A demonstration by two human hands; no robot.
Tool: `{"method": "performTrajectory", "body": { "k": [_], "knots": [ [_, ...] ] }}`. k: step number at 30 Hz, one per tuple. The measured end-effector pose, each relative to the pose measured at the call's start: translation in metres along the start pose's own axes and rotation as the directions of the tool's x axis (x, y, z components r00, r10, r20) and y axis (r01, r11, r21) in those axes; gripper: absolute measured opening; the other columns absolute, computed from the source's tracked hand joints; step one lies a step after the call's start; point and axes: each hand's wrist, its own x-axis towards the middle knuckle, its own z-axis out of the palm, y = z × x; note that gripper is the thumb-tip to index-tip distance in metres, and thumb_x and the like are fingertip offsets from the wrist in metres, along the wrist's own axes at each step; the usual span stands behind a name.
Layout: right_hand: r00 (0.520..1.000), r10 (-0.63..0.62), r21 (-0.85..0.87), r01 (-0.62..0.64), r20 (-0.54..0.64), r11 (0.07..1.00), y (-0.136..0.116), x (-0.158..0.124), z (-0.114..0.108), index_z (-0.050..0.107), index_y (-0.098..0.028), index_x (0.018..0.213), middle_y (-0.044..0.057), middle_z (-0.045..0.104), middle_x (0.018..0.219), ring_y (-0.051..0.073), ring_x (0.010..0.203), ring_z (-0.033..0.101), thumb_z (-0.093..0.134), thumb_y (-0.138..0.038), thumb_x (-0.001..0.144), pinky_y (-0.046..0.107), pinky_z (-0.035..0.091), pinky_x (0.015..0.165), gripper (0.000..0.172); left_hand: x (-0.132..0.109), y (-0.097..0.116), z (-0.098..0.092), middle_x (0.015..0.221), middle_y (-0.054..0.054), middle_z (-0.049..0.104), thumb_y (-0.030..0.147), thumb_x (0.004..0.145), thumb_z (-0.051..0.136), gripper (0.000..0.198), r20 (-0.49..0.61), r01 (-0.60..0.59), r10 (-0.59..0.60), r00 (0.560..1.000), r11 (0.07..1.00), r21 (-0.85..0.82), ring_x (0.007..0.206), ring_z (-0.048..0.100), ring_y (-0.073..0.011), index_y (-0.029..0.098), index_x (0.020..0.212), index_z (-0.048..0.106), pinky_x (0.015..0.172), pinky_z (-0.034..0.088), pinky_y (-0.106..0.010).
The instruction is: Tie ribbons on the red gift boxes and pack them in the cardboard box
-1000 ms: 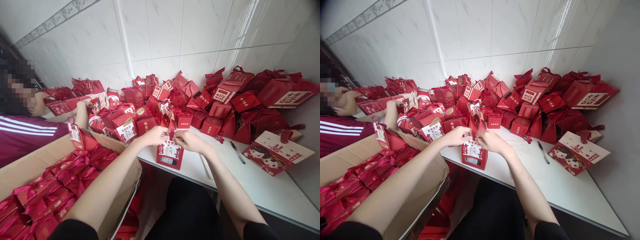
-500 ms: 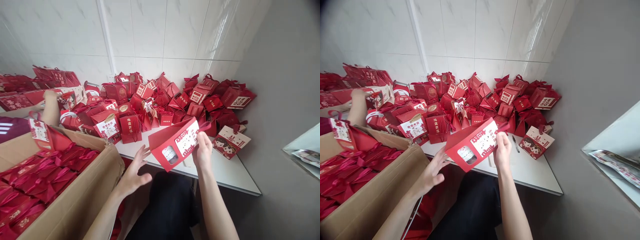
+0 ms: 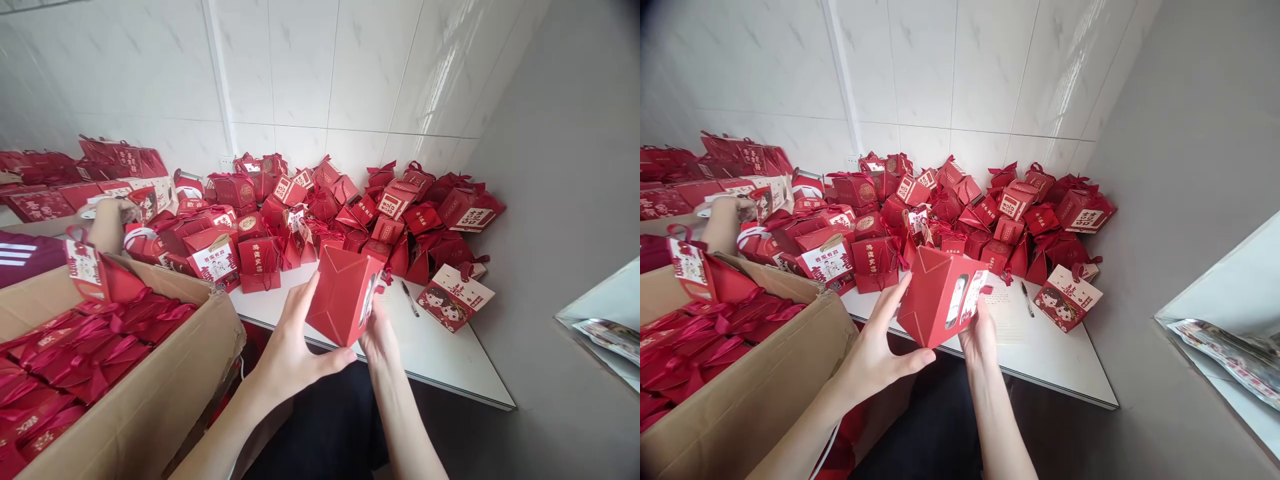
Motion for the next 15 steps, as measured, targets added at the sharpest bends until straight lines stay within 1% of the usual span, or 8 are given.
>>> {"method": "performTrajectory", "body": {
  "k": [2, 4, 6, 8, 10, 11, 13, 15],
  "knots": [
    [0.994, 0.094, 0.039, -0.093, -0.05, 0.995, 0.005, -0.002, 0.001, 0.064, -0.017, 0.087, 0.002, 0.07, 0.079, 0.015, 0.086, 0.066, 0.052, -0.017, 0.082, 0.025, 0.056, 0.077, 0.012, 0.006, 0.011, 0.001, 0.134, -0.009, 0.037, 0.044, 0.074, 0.063, 0.086, 0.028, 0.105, -0.104, 0.994, 0.993, -0.054, 0.126, 0.037, -0.0279, 0.029, 0.143, 0.013, 0.101, 0.037, -0.042],
    [0.991, 0.115, 0.072, -0.11, -0.072, 0.991, 0.005, -0.006, 0.002, 0.063, -0.017, 0.083, 0.001, 0.07, 0.077, 0.014, 0.085, 0.066, 0.05, -0.009, 0.079, 0.023, 0.056, 0.076, 0.015, 0.012, 0.018, -0.002, 0.134, -0.008, 0.038, 0.044, 0.082, 0.052, 0.073, 0.03, 0.217, -0.215, 0.976, 0.97, -0.114, 0.123, 0.041, -0.0263, 0.027, 0.143, 0.017, 0.099, 0.04, -0.038],
    [0.992, 0.114, 0.056, -0.111, -0.057, 0.992, 0.0, -0.011, 0.003, 0.063, -0.018, 0.085, 0.001, 0.071, 0.083, 0.015, 0.089, 0.066, 0.051, -0.008, 0.077, 0.027, 0.057, 0.078, 0.017, 0.018, 0.022, -0.007, 0.133, -0.008, 0.041, 0.046, 0.084, 0.047, 0.065, 0.023, 0.309, -0.309, 0.951, 0.937, -0.163, 0.119, 0.045, -0.0266, 0.025, 0.141, 0.024, 0.094, 0.043, -0.036],
    [0.994, 0.111, -0.002, -0.111, -0.023, 0.994, -0.007, -0.016, 0.004, 0.063, -0.018, 0.087, 0.003, 0.071, 0.089, 0.018, 0.093, 0.065, 0.053, -0.011, 0.074, 0.033, 0.057, 0.079, 0.018, 0.022, 0.021, -0.012, 0.134, -0.007, 0.042, 0.048, 0.083, 0.049, 0.063, 0.01, 0.367, -0.373, 0.928, 0.907, -0.207, 0.119, 0.045, -0.0288, 0.023, 0.138, 0.032, 0.092, 0.044, -0.035],
    [0.997, 0.074, -0.072, -0.074, 0.006, 0.995, -0.014, -0.019, 0.005, 0.063, -0.018, 0.09, 0.004, 0.07, 0.093, 0.021, 0.092, 0.065, 0.056, -0.016, 0.073, 0.036, 0.058, 0.075, 0.019, 0.023, 0.016, -0.017, 0.137, -0.007, 0.041, 0.051, 0.082, 0.049, 0.062, 0.006, 0.402, -0.415, 0.91, 0.877, -0.264, 0.123, 0.042, -0.0303, 0.023, 0.136, 0.037, 0.094, 0.043, -0.037],
    [0.999, 0.044, -0.105, -0.042, 0.016, 0.994, -0.017, -0.02, 0.004, 0.062, -0.018, 0.089, 0.005, 0.069, 0.091, 0.021, 0.089, 0.065, 0.057, -0.019, 0.072, 0.035, 0.058, 0.07, 0.018, 0.022, 0.012, -0.019, 0.137, -0.008, 0.041, 0.052, 0.082, 0.048, 0.061, 0.013, 0.413, -0.428, 0.903, 0.861, -0.297, 0.123, 0.041, -0.0303, 0.023, 0.134, 0.038, 0.095, 0.042, -0.038],
    [0.999, -0.047, -0.174, 0.05, 0.02, 0.983, -0.02, -0.021, 0.002, 0.062, -0.018, 0.085, 0.003, 0.068, 0.082, 0.019, 0.073, 0.065, 0.061, -0.025, 0.071, 0.029, 0.056, 0.054, 0.016, 0.018, 0.004, -0.022, 0.134, -0.011, 0.044, 0.055, 0.081, 0.047, 0.062, 0.045, 0.422, -0.437, 0.898, 0.83, -0.366, 0.12, 0.045, -0.0297, 0.022, 0.133, 0.037, 0.093, 0.043, -0.041],
    [0.987, -0.162, -0.26, 0.159, 0.009, 0.952, -0.022, -0.021, -0.004, 0.061, -0.019, 0.079, 0.0, 0.064, 0.072, 0.014, 0.056, 0.06, 0.064, -0.029, 0.069, 0.021, 0.048, 0.041, 0.014, 0.013, -0.004, -0.025, 0.129, -0.015, 0.047, 0.057, 0.079, 0.049, 0.067, 0.065, 0.416, -0.43, 0.901, 0.808, -0.417, 0.114, 0.05, -0.0286, 0.02, 0.133, 0.033, 0.09, 0.044, -0.042]
  ]
}}
